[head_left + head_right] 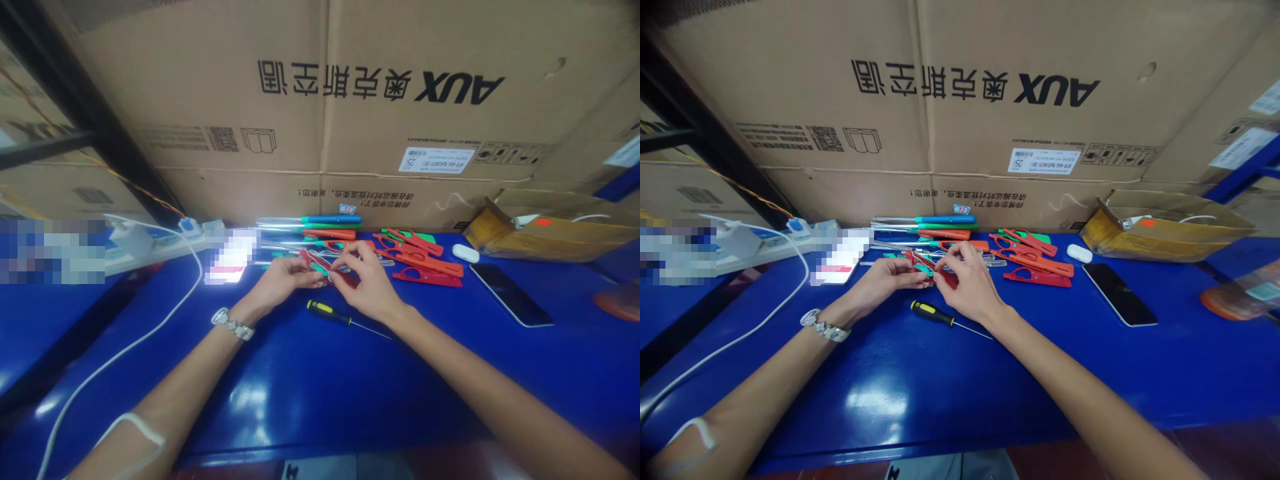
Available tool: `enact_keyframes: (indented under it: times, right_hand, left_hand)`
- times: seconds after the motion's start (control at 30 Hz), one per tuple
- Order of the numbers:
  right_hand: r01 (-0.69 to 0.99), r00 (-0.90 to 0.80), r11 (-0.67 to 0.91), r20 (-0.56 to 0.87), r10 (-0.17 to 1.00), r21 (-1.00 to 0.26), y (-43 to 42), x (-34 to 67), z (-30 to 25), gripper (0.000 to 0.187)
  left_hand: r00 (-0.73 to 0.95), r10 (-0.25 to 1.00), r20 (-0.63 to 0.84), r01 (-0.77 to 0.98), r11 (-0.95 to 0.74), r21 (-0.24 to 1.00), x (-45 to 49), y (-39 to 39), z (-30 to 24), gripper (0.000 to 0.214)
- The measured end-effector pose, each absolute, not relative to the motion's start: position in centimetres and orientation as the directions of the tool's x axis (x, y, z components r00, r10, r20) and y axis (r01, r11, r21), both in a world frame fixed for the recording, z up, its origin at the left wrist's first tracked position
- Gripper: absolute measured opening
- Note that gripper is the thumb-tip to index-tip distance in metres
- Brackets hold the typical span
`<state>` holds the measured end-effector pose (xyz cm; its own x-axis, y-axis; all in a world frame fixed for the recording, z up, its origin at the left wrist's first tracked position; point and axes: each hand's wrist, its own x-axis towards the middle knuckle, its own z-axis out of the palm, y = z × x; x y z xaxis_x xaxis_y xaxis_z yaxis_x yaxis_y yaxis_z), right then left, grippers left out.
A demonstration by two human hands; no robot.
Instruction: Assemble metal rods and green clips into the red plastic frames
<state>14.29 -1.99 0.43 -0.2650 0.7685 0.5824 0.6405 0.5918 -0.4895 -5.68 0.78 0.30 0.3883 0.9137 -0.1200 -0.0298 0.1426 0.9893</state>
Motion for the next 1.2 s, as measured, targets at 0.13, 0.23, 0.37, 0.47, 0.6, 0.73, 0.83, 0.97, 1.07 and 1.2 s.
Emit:
enact_keyframes:
  times: [0.13, 0.23, 0.37, 0.47, 0.6, 0.73, 0.83, 0.97, 1.07, 1.2]
  right_hand:
    - [0.79, -0.351, 0.512, 0.437, 0.828, -0.336, -1.7, 13.4, 2.5, 0.011]
    - [0.845, -0.369, 0.453, 0.302, 0.879, -0.285, -1.2, 13.1, 3.9, 0.013]
    - [0.815, -0.358, 0.38, 0.137, 0.924, -0.438, 0.0, 13.4, 4.5, 0.012]
    - [0.741, -0.37, 0.353, 0.091, 0.924, -0.571, 0.7, 13.7, 4.2, 0.011]
    - [0.646, -0.358, 0.334, 0.113, 0.927, -0.686, 0.7, 14.1, 3.3, 0.006]
    - [0.558, -0.373, 0.389, 0.198, 0.906, -0.733, 0.3, 14.6, 2.2, 0.001]
    - [0.476, -0.407, 0.451, 0.266, 0.874, -0.755, 0.3, 15.1, 1.4, 0.004]
    - [0.441, -0.398, 0.499, 0.336, 0.854, -0.746, 0.4, 15.5, 0.8, 0.01]
    - [0.432, -0.376, 0.508, 0.363, 0.853, -0.746, 0.3, 15.6, 0.5, 0.012]
    - [0.412, -0.385, 0.543, 0.4, 0.832, -0.732, 0.3, 15.7, 0.5, 0.01]
  left_hand:
    - [0.396, 0.907, -0.146, -0.014, 0.165, 0.986, -5.3, 0.6, 0.4, 0.023]
    - [0.392, 0.905, -0.167, -0.006, 0.184, 0.983, -5.2, 0.6, 0.3, 0.024]
    - [0.387, 0.906, -0.169, 0.011, 0.178, 0.984, -5.3, 0.8, 0.2, 0.024]
    - [0.389, 0.906, -0.166, 0.016, 0.174, 0.985, -5.4, 0.8, 0.0, 0.023]
    - [0.394, 0.902, -0.174, 0.014, 0.184, 0.983, -5.4, 0.8, 0.1, 0.024]
    - [0.404, 0.895, -0.189, -0.001, 0.207, 0.978, -5.3, 0.7, 0.1, 0.027]
    - [0.426, 0.887, -0.178, -0.031, 0.211, 0.977, -5.2, 0.6, 0.0, 0.025]
    - [0.437, 0.887, -0.151, -0.066, 0.2, 0.978, -5.3, 0.7, -0.5, 0.023]
    - [0.446, 0.885, -0.131, -0.075, 0.183, 0.98, -5.4, 0.8, -0.7, 0.024]
    - [0.455, 0.883, -0.115, -0.083, 0.171, 0.982, -5.3, 0.8, -0.8, 0.026]
